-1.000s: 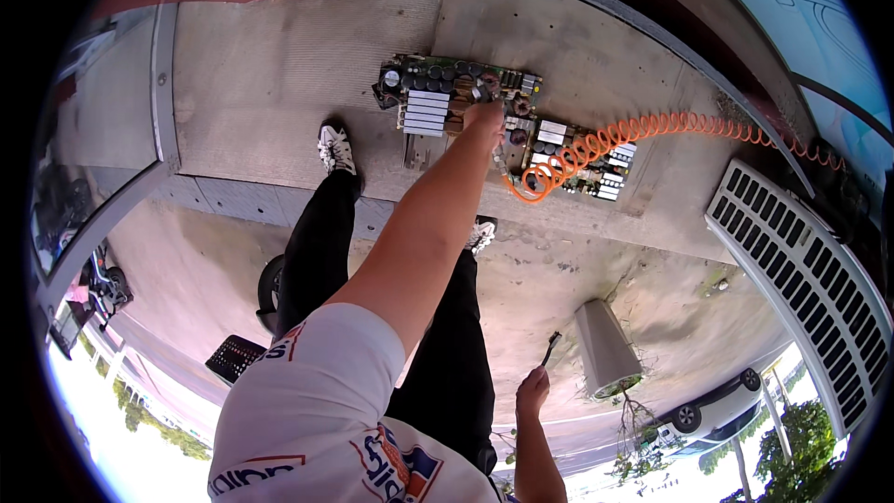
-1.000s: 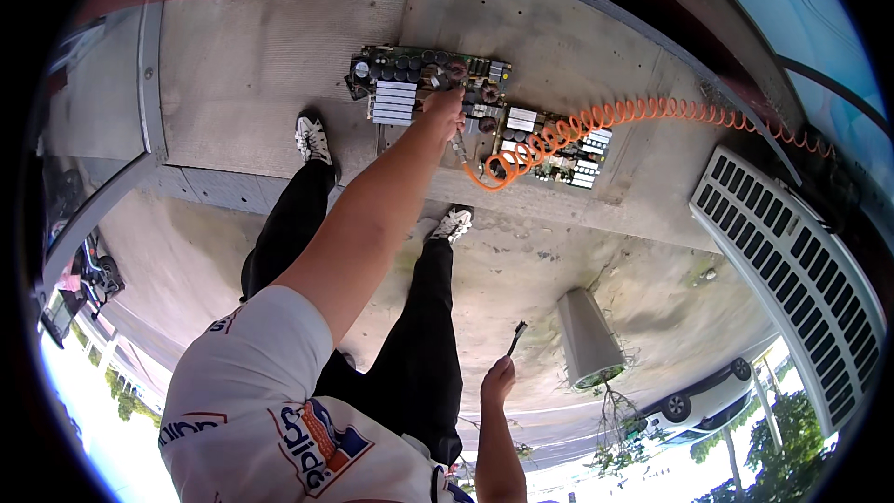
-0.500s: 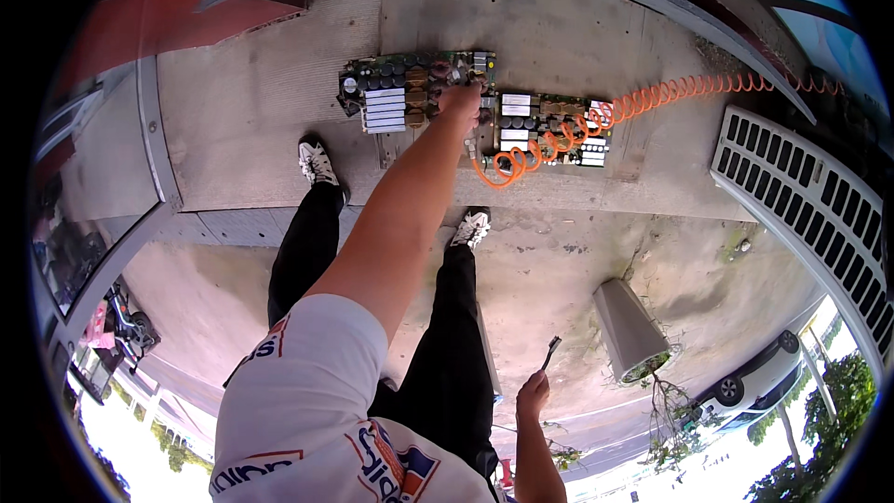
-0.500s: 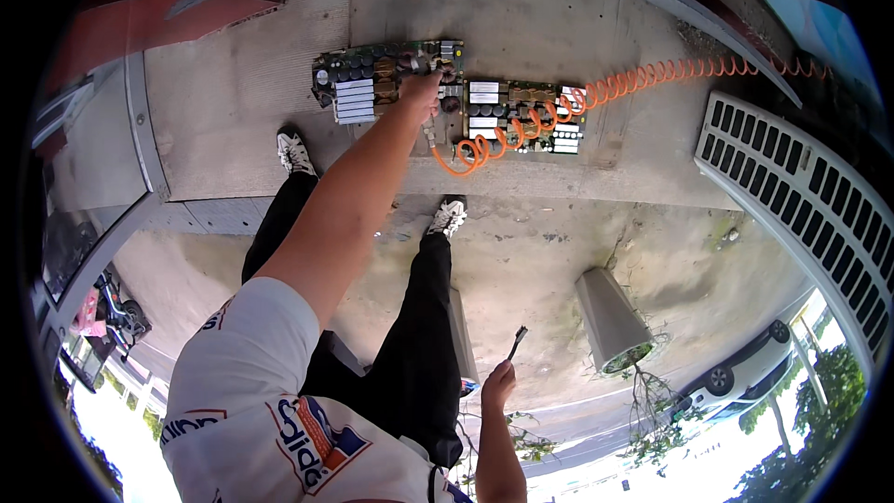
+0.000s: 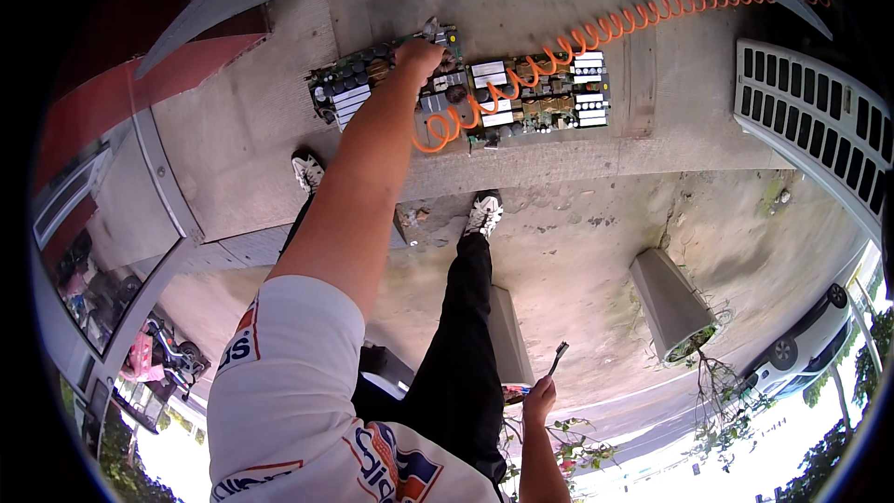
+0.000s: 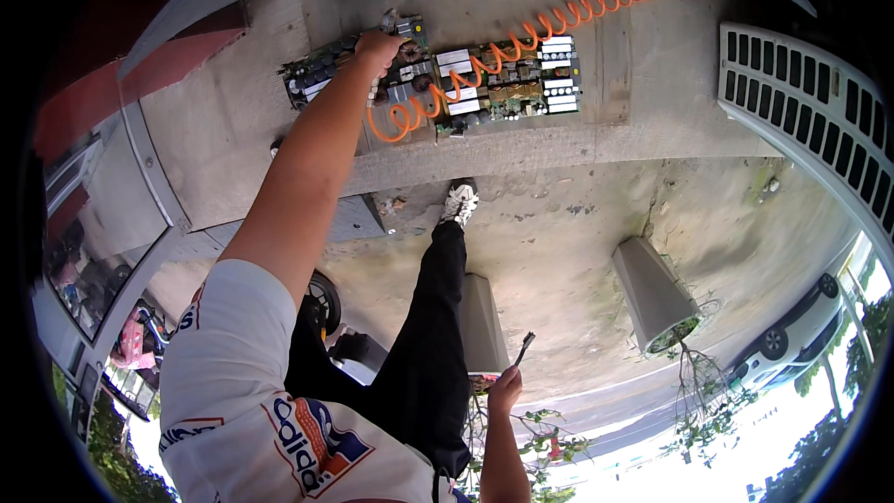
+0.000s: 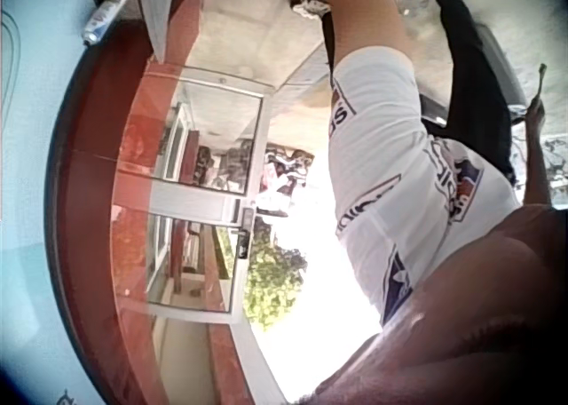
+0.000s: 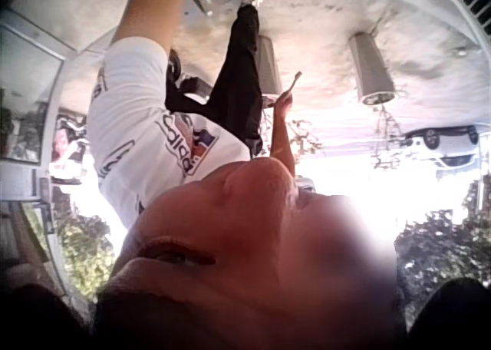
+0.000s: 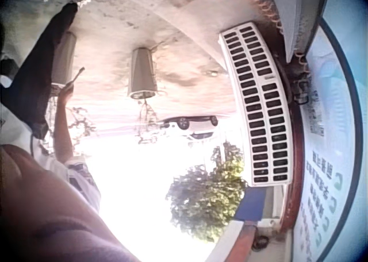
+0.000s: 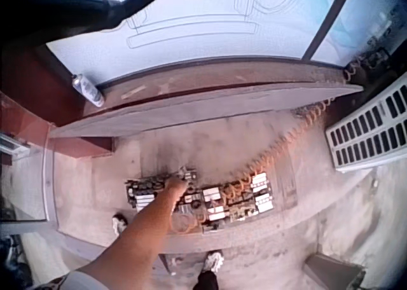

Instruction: The person cleans several electronic circuit boards with a handheld air compressor gun while standing outdoors.

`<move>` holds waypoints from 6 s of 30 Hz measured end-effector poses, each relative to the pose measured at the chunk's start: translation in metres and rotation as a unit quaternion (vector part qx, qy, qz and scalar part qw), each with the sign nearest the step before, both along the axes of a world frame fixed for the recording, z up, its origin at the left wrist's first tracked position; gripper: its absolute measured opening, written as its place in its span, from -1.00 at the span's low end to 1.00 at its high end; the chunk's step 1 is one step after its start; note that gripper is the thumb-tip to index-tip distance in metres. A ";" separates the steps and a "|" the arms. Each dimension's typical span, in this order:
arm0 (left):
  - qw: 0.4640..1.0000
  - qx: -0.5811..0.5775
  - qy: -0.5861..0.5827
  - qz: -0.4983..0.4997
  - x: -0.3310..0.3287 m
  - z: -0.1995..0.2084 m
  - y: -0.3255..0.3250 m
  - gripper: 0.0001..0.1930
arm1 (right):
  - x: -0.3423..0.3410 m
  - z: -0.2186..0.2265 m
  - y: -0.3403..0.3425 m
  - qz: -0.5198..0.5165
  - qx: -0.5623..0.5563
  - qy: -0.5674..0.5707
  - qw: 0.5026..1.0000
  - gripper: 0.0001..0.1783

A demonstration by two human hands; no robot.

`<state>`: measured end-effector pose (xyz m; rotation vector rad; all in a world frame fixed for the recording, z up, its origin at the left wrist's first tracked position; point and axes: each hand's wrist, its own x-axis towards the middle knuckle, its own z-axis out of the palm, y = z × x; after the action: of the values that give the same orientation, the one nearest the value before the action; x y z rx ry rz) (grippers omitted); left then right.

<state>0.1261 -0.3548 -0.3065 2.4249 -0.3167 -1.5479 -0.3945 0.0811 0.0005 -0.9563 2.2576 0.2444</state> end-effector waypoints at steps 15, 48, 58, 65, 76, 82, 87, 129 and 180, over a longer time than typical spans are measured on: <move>0.995 0.029 -0.033 -0.085 -0.001 -0.026 -0.006 -0.60 | -0.013 0.005 -0.009 -0.029 0.038 0.008 0.999 -0.46; 0.990 0.052 -0.071 -0.112 -0.034 -0.026 0.010 -0.66 | -0.033 -0.010 0.021 -0.052 0.021 0.000 0.998 -0.47; 0.988 0.086 -0.083 -0.096 -0.005 -0.025 0.022 -0.73 | -0.020 -0.013 0.020 -0.049 0.026 -0.013 0.998 -0.47; 0.995 0.058 -0.077 0.023 -0.031 -0.006 0.028 -0.71 | -0.020 -0.004 0.008 -0.045 0.018 -0.003 0.999 -0.48; 0.997 0.060 -0.035 0.014 -0.032 0.008 0.050 -0.74 | -0.021 -0.010 0.014 -0.028 0.020 -0.004 0.999 -0.48; 0.998 0.056 -0.018 0.019 -0.036 -0.004 0.059 -0.71 | -0.026 -0.012 0.021 -0.042 0.014 -0.010 0.999 -0.46; 0.998 0.057 -0.016 -0.008 -0.035 -0.017 0.060 -0.65 | -0.020 -0.011 0.017 -0.038 0.019 -0.013 0.999 -0.45; 0.984 0.024 -0.088 -0.153 -0.093 -0.043 0.079 -0.57 | -0.027 -0.014 0.031 -0.041 0.004 0.001 0.999 -0.42; 0.995 0.022 -0.097 -0.004 -0.086 -0.037 0.115 -0.59 | -0.042 -0.016 0.052 -0.016 0.036 0.000 0.999 -0.44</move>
<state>0.0397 -0.2400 -0.3431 2.6163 -0.3325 -1.3382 -0.4363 0.1329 -0.0155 -0.8821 2.2464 0.3083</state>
